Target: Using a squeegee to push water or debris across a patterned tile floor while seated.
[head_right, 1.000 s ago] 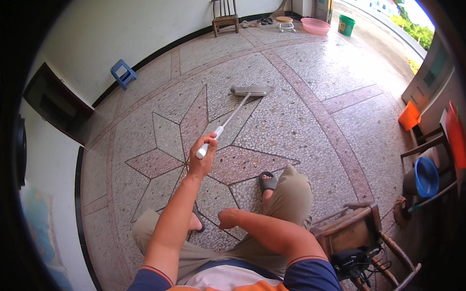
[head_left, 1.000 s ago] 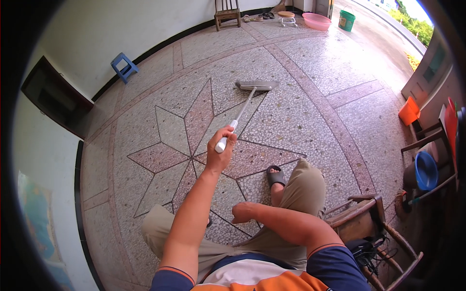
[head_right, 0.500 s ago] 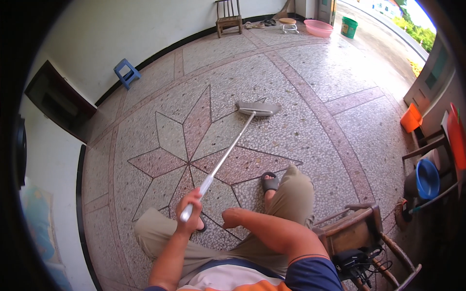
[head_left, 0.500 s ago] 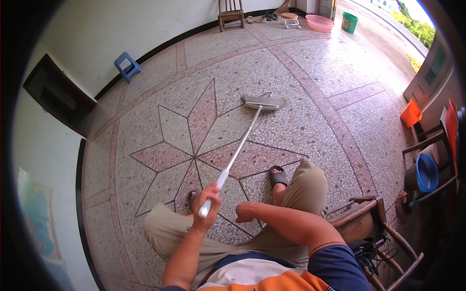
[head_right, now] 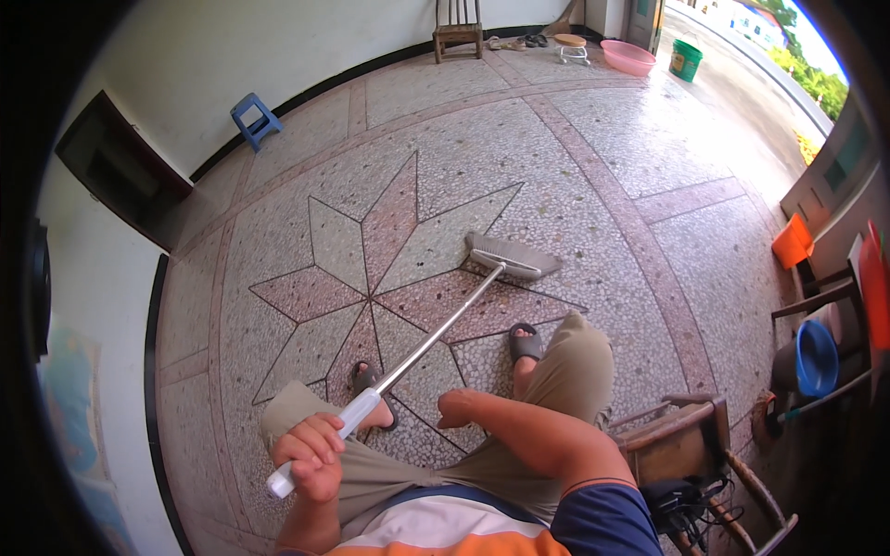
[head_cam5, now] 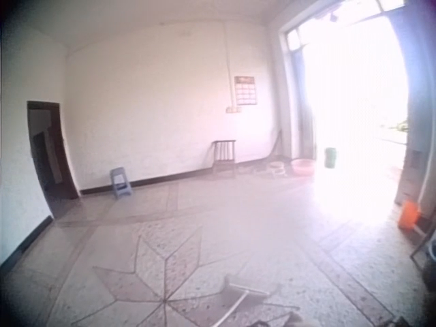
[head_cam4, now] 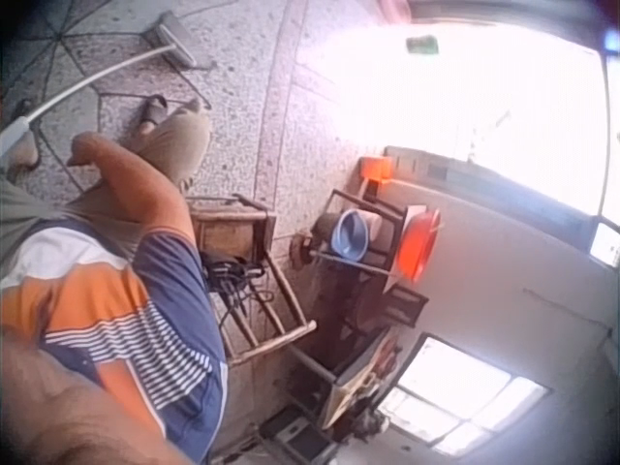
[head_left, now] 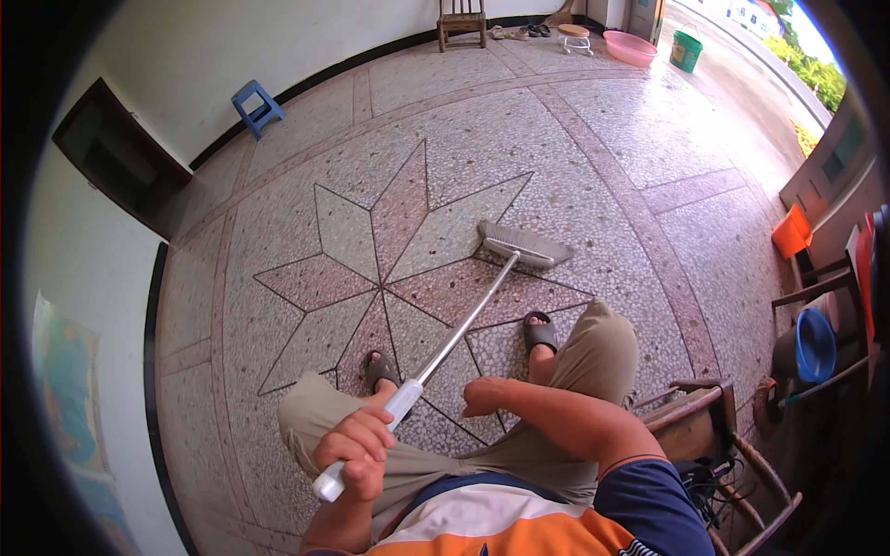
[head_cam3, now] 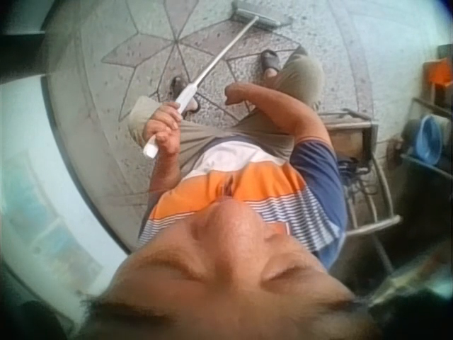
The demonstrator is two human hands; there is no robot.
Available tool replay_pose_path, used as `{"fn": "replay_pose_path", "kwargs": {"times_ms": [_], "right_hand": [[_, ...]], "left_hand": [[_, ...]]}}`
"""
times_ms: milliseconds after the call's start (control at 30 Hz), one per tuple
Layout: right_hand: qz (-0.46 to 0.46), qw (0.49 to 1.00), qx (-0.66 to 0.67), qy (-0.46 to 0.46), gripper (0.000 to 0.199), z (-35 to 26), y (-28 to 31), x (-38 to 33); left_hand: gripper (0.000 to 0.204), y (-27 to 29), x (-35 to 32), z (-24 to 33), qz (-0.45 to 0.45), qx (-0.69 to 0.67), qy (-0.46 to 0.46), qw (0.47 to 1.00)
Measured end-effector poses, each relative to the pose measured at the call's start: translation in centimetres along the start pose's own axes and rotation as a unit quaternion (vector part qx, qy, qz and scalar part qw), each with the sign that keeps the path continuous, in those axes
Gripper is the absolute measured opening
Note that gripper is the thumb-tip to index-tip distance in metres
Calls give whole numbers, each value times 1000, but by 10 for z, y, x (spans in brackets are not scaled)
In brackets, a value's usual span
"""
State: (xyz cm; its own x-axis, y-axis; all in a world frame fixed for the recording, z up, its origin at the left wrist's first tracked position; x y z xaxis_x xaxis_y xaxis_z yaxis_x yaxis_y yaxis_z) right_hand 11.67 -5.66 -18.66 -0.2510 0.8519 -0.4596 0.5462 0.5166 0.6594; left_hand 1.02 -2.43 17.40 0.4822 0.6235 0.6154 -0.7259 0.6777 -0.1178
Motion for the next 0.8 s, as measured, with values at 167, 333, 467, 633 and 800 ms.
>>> {"fn": "replay_pose_path", "kwargs": {"times_ms": [167, 333, 467, 633, 800], "right_hand": [[-1, 1000, 19, -10, 44, -9, 13, -11], [-4, 1000, 25, -14, 39, -8, 14, -9], [10, 998, 57, -38, 41, -3, 15, -12], [52, 998, 37, -2, 43, 1, 17, -6], [34, 998, 51, -24, 44, 1, 20, -5]], "left_hand": [[26, -48, 14, -35, -99, 6, -5, 995], [21, -108, 23, -90, -177, 32, 10, 984], [14, -141, 32, -150, -205, 72, 31, 976], [19, -167, 59, -228, -213, 96, 57, 971], [22, -164, 69, -260, -187, 80, 95, 975]]}}
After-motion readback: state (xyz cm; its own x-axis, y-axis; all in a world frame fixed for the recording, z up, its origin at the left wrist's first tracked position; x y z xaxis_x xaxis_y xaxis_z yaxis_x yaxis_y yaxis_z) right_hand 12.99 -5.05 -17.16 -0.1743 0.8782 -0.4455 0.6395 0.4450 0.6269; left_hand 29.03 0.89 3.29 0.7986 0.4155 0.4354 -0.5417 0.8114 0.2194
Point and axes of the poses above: each hand's wrist, its own x-axis towards the middle knuckle, its own y-axis out of the back of the hand, z = x × y, the point moved 10 cm from there along x, towards the middle knuckle, and after that the axes turned 3 degrees about z, right-handed, at the moved point
